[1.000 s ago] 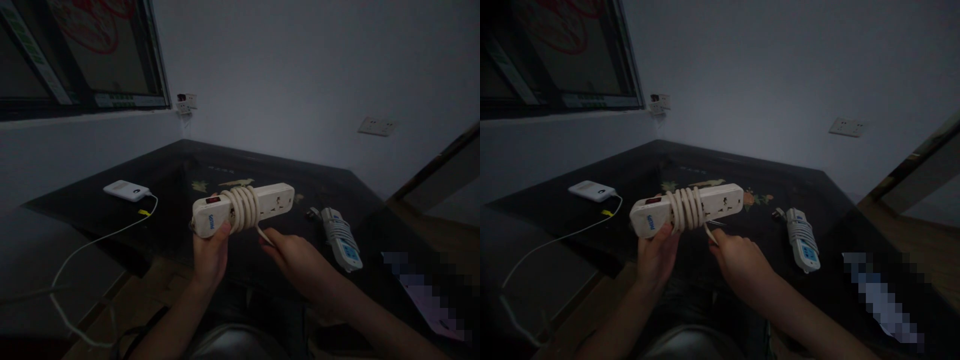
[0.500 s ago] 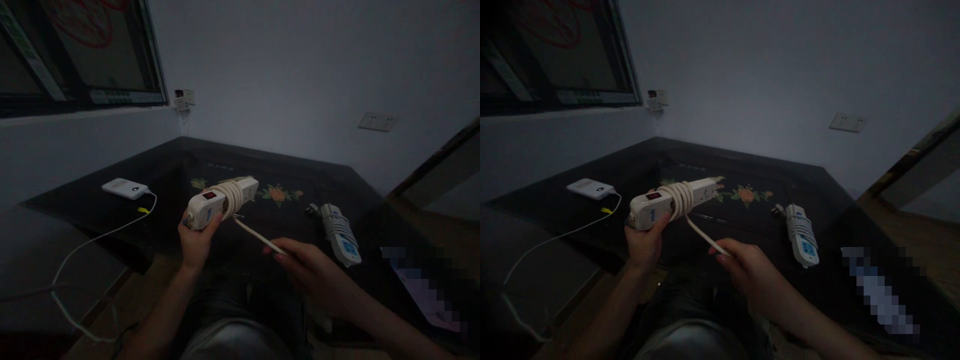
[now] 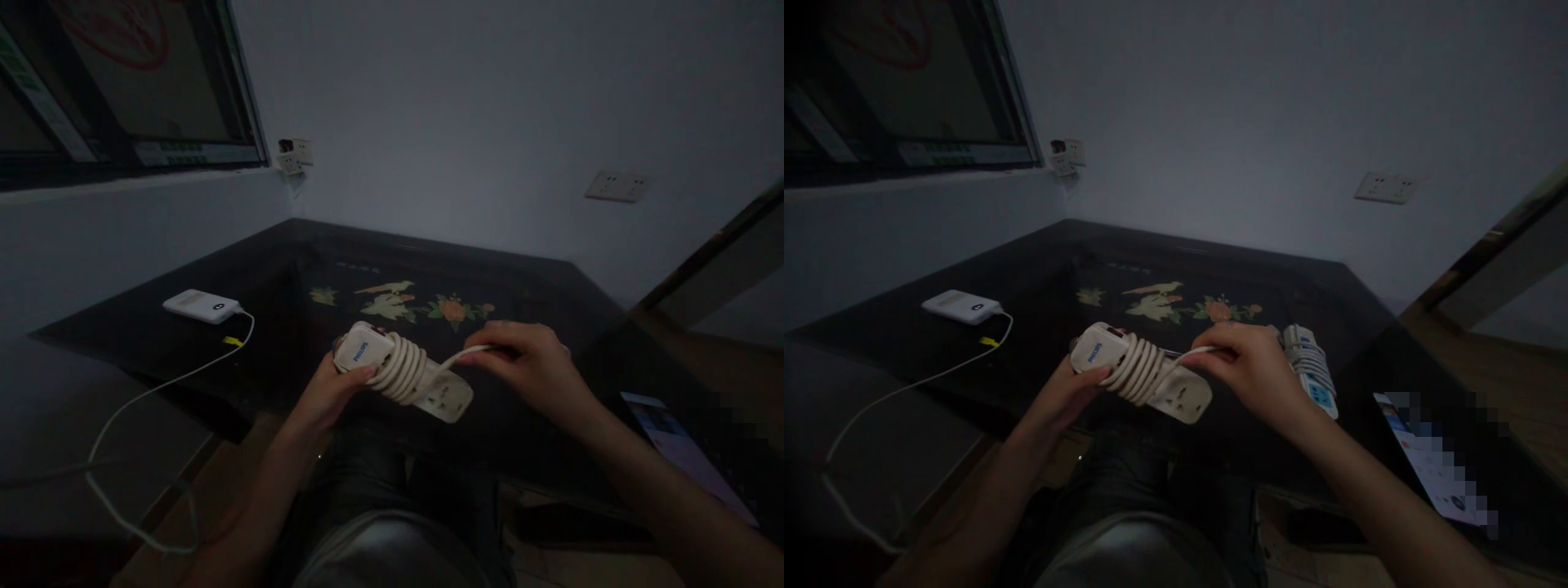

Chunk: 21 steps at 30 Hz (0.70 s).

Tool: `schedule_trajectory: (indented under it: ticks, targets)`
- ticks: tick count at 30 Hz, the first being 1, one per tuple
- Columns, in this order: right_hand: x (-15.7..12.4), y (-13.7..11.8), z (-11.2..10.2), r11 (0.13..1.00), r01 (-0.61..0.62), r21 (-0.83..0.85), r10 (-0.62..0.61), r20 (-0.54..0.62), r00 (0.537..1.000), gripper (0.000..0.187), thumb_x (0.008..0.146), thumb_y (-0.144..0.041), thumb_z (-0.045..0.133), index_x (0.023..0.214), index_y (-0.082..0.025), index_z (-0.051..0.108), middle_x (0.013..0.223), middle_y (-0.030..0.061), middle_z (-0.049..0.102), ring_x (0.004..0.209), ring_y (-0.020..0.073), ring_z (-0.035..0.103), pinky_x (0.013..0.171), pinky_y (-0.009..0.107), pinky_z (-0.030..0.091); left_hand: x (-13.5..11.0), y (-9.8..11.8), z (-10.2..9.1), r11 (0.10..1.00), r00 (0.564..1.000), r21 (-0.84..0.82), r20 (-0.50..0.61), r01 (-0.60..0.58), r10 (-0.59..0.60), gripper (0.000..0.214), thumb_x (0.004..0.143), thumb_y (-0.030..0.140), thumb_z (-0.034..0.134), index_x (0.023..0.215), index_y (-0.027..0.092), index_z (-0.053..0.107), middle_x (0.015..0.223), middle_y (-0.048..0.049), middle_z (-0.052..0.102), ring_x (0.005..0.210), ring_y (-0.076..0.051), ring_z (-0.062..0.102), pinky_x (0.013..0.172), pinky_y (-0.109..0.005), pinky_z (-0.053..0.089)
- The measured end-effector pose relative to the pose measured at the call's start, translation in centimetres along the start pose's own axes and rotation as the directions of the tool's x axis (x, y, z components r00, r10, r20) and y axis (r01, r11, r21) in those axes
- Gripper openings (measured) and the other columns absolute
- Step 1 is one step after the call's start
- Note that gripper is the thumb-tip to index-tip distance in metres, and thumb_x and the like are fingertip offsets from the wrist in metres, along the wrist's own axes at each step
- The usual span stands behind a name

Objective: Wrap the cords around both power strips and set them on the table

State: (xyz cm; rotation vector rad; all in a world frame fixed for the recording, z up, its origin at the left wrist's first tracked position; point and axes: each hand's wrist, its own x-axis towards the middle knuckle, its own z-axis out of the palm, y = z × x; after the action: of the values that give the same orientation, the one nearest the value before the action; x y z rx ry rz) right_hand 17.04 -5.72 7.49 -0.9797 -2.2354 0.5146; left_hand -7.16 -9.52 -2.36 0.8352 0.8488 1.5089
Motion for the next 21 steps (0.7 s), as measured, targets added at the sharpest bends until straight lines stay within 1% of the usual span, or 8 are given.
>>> schedule_trajectory:
  ticks: [1, 3, 6, 11, 14, 17, 19, 21]
  targets:
    - [0.3, 0.0, -0.1, 1.0, -0.017, 0.024, 0.017, 0.002, 1.0, 0.019, 0.077, -0.037, 0.068, 0.07, -0.02, 0.071, 0.066, 0.0018, 0.067, 0.06, 0.0143, 0.057, 0.055, 0.025, 0.037, -0.1, -0.1, 0.0, 0.998, 0.999, -0.055, 0.027, 0.044, -0.042, 0.048, 0.061, 0.018, 0.081, 0.107, 0.017, 0.067, 0.109, -0.0104, 0.07, 0.094, -0.024, 0.067, 0.074, -0.027, 0.055]
    - [1.0, 0.3, 0.0, 0.995, -0.062, 0.08, 0.06, 0.024, 0.998, 0.018, 0.076, -0.036, 0.068, 0.07, -0.02, 0.072, 0.066, 0.0015, 0.068, 0.061, 0.0147, 0.057, 0.055, 0.025, 0.038, -0.4, -0.1, 0.1, 0.989, 0.994, -0.117, 0.055, 0.095, -0.089, 0.048, 0.06, 0.017, 0.081, 0.106, 0.016, 0.067, 0.106, -0.0102, 0.071, 0.089, -0.022, 0.068, 0.07, -0.024, 0.054]
    - [1.8, 1.1, 0.2, 0.98, -0.118, 0.159, 0.108, 0.073, 0.991, 0.017, 0.073, -0.035, 0.068, 0.068, -0.019, 0.072, 0.067, 0.0018, 0.068, 0.064, 0.0158, 0.058, 0.059, 0.026, 0.04, -0.4, -0.2, 0.1, 0.982, 0.993, -0.149, 0.059, 0.114, -0.106, 0.057, 0.059, 0.015, 0.081, 0.113, 0.017, 0.064, 0.103, -0.0088, 0.072, 0.087, -0.021, 0.068, 0.069, -0.022, 0.054]
    - [2.6, 2.8, 0.8, 0.938, -0.184, 0.294, 0.155, 0.118, 0.981, 0.016, 0.07, -0.035, 0.069, 0.066, -0.02, 0.071, 0.066, 0.0012, 0.067, 0.066, 0.0156, 0.057, 0.064, 0.028, 0.042, -0.3, -0.3, 0.2, 0.976, 0.993, -0.186, 0.061, 0.114, -0.105, 0.075, 0.058, 0.016, 0.079, 0.128, 0.02, 0.055, 0.1, -0.0077, 0.072, 0.083, -0.022, 0.068, 0.066, -0.025, 0.055]
    - [2.3, 3.0, 1.9, 0.867, -0.26, 0.425, 0.197, 0.186, 0.963, 0.02, 0.068, -0.039, 0.07, 0.065, -0.019, 0.069, 0.064, 0.0009, 0.064, 0.062, 0.0138, 0.054, 0.06, 0.027, 0.041, -0.6, -0.6, 0.5, 0.958, 0.988, -0.242, 0.084, 0.15, -0.134, 0.079, 0.057, 0.015, 0.078, 0.131, 0.02, 0.051, 0.09, -0.0059, 0.072, 0.076, -0.02, 0.067, 0.066, -0.026, 0.055]
    - [1.8, 2.8, 3.6, 0.748, -0.344, 0.568, 0.227, 0.268, 0.936, 0.032, 0.068, -0.048, 0.07, 0.063, -0.018, 0.063, 0.058, -0.0014, 0.057, 0.051, 0.0098, 0.046, 0.049, 0.024, 0.034, -0.9, -1.0, 0.8, 0.927, 0.978, -0.322, 0.134, 0.193, -0.157, 0.08, 0.058, 0.017, 0.077, 0.132, 0.02, 0.049, 0.086, -0.004, 0.072, 0.072, -0.018, 0.066, 0.067, -0.026, 0.055]
    - [1.5, 2.7, 4.7, 0.667, -0.389, 0.635, 0.241, 0.311, 0.919, 0.042, 0.068, -0.058, 0.067, 0.061, -0.017, 0.058, 0.052, -0.004, 0.05, 0.045, 0.0073, 0.038, 0.044, 0.022, 0.028, -1.1, -1.4, 1.0, 0.908, 0.977, -0.367, 0.141, 0.201, -0.159, 0.078, 0.059, 0.017, 0.076, 0.132, 0.021, 0.049, 0.087, -0.0033, 0.071, 0.073, -0.017, 0.065, 0.071, -0.028, 0.055]
    - [1.4, 2.8, 5.6, 0.628, -0.4, 0.668, 0.249, 0.315, 0.916, 0.05, 0.066, -0.065, 0.065, 0.06, -0.018, 0.052, 0.051, -0.0054, 0.046, 0.044, 0.0067, 0.035, 0.043, 0.021, 0.026, -1.1, -1.7, 1.1, 0.896, 0.983, -0.405, 0.109, 0.181, -0.15, 0.075, 0.061, 0.016, 0.074, 0.131, 0.022, 0.05, 0.094, -0.0039, 0.071, 0.077, -0.017, 0.066, 0.075, -0.029, 0.055]
